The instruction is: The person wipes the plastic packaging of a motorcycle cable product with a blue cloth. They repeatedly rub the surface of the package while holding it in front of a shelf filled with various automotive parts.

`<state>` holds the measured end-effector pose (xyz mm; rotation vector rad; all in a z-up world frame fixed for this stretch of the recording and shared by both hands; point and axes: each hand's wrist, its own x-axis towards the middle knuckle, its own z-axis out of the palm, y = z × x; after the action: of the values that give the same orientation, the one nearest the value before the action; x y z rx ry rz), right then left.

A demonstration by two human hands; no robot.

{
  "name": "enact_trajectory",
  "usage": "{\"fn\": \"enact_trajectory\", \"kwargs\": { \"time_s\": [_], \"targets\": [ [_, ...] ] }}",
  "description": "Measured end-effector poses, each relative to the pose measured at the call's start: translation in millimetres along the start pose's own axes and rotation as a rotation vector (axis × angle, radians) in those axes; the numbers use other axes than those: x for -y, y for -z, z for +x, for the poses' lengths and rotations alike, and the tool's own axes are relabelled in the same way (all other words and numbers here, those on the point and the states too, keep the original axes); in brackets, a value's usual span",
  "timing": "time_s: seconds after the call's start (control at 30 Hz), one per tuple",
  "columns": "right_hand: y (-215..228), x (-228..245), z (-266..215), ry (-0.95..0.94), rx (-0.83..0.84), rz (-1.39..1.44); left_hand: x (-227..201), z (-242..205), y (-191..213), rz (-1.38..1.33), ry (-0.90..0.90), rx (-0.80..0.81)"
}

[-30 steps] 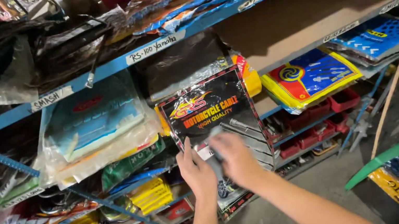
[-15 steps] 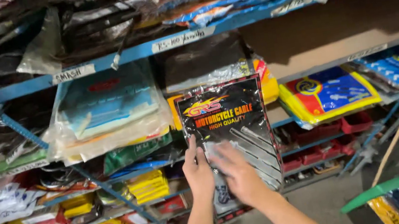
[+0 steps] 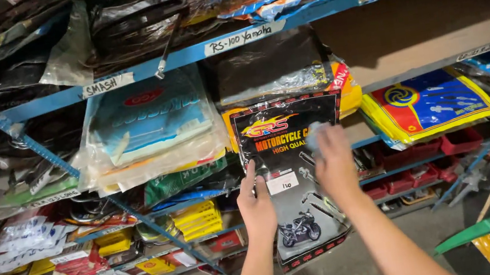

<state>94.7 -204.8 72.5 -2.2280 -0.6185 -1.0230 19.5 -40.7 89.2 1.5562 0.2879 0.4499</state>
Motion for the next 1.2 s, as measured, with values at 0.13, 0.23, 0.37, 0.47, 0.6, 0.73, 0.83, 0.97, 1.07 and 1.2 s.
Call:
{"fn": "enact_trajectory", "kwargs": {
  "time_s": [0.13,0.23,0.37,0.47,0.6,0.73,0.83,0.97,1.07,1.2],
  "targets": [
    [-18,-2,-6,0.011,0.129,-0.026,-10,-2,-1,0.053,-0.044,0.091],
    [16,53,15,-0.001,0.104,0.383,-11,-2,0,0.097,-0.045,0.15],
    [-26,-80,-13,0.006,-0.093,-0.304,-20,0,5,0.139,-0.082,0.181],
    [-9,-14,14,-0.14,-0.074,-0.211,5,12,-3,0.124,-0.118,0.133],
    [-25,39,9,0.012,0.063,0.11,19,12,-7,0.147,-0.154,0.1],
    [-18,7,10,0.006,0.041,0.099,19,4,-2,0.089,-0.139,0.074],
    [1,-41,9,-0.094,-0.039,-0.044,12,-2,-4,0.057,-0.105,0.059],
    [2,-49,2,-0.175,-0.049,-0.086,22,-7,-12,0.033,-0.137,-0.006],
    [-13,-4,-9,-0.024,0.073,0.096,19,-15,-14,0.052,-0.153,-0.011],
    [-4,6,-8,-0.009,0.165,0.267,9,-27,-5,-0.014,-0.123,-0.019]
  ]
}}
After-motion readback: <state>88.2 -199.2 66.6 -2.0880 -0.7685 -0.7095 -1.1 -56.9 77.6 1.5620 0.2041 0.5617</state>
